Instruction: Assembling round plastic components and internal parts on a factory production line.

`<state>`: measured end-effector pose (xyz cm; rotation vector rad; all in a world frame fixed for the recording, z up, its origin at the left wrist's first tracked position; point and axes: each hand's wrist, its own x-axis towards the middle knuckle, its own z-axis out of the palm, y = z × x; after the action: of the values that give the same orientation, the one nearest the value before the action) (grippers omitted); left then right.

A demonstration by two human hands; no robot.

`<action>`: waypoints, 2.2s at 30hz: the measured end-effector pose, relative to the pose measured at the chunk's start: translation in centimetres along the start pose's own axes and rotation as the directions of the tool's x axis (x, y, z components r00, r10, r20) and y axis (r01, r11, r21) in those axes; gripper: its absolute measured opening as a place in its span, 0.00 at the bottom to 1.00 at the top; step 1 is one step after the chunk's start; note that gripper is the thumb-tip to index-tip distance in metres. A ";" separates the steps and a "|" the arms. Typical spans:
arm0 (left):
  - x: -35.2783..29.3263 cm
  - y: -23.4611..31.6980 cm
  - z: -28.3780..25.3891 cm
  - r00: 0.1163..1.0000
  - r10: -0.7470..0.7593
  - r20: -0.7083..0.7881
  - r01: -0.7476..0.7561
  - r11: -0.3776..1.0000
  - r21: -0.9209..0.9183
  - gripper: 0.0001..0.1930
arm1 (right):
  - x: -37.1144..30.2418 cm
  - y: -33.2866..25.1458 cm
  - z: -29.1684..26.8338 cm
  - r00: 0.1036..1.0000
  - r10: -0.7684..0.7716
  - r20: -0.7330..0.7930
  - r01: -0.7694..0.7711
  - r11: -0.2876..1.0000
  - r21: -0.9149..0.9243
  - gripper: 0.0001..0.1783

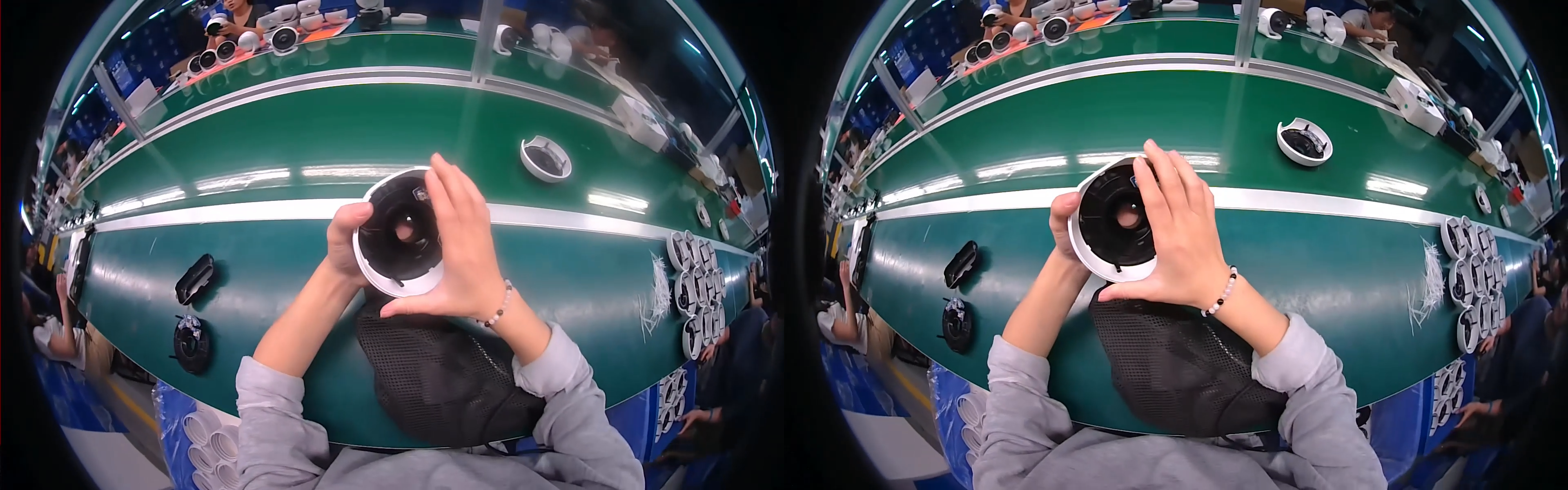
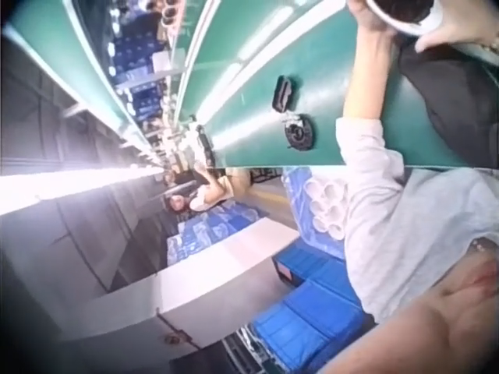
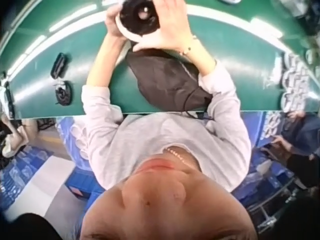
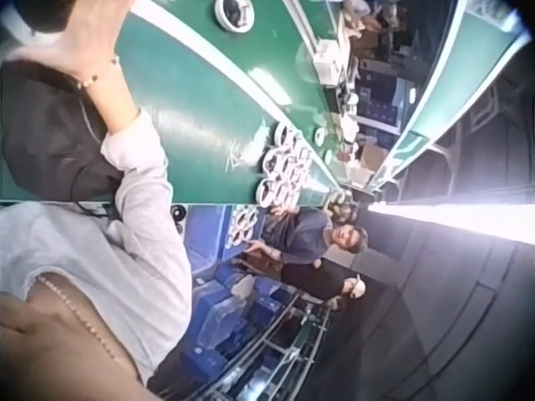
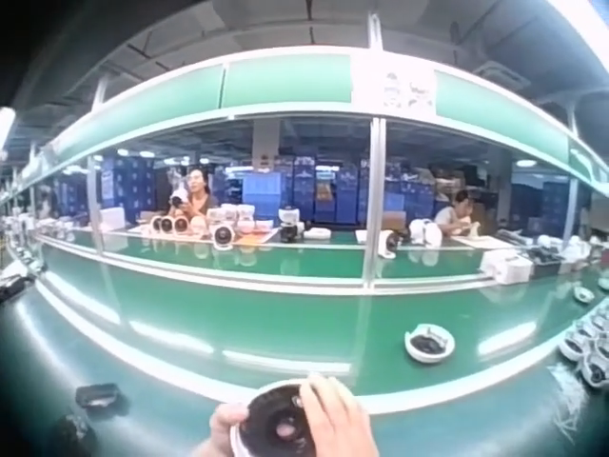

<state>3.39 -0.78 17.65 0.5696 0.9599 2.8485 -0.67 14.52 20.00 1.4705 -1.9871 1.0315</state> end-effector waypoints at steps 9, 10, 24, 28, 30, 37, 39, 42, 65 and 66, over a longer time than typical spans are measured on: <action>0.1 0.9 1.3 0.940 -0.051 -0.337 0.148 0.952 0.267 0.23 | -0.7 0.0 0.6 0.998 0.037 -0.042 -0.039 0.998 -0.040 0.62; 0.3 1.1 1.7 0.901 -0.082 -0.426 0.224 0.929 0.294 0.20 | -1.0 0.6 0.9 0.996 0.057 -0.067 -0.061 0.997 -0.049 0.62; 7.9 1.6 -13.5 0.575 0.323 -0.752 0.158 0.858 0.489 0.18 | -5.2 8.1 7.2 0.941 0.303 -0.148 -0.292 0.952 0.090 0.55; 8.9 1.8 -17.6 0.506 0.512 -0.694 0.143 0.743 0.654 0.20 | -5.3 8.5 8.6 0.925 0.365 -0.111 -0.363 0.931 0.033 0.50; 9.0 1.2 -15.6 0.629 0.538 -0.561 0.339 0.460 0.821 0.25 | -6.2 9.4 8.4 0.912 0.405 -0.064 -0.406 0.914 0.006 0.47; 3.1 2.3 -9.5 0.650 0.739 -0.174 0.126 0.121 0.985 0.22 | -5.8 10.1 7.7 0.898 0.437 -0.054 -0.437 0.899 0.016 0.33; -3.8 3.7 -3.9 0.748 0.641 -0.174 0.053 0.203 0.978 0.18 | -5.6 10.0 8.8 0.909 0.416 -0.016 -0.415 0.909 0.035 0.32; -13.3 4.2 1.7 0.848 0.529 -0.023 0.050 -0.036 0.998 0.14 | -5.8 11.7 8.9 0.896 0.443 -0.020 -0.438 0.892 0.111 0.27; -61.4 -7.9 -8.1 -0.143 0.273 -0.951 0.985 0.131 -0.110 0.32 | -0.7 -10.2 6.9 0.666 -0.341 0.663 0.297 0.937 0.184 0.26; -62.0 -7.9 -9.4 -0.193 0.256 -0.947 0.977 0.136 -0.162 0.39 | -0.9 -10.2 6.9 0.657 -0.330 0.677 0.279 0.942 0.189 0.26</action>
<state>57.06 -11.74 -13.82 -1.8278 1.9922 0.9452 9.70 8.14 18.11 2.4081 -2.0415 0.3974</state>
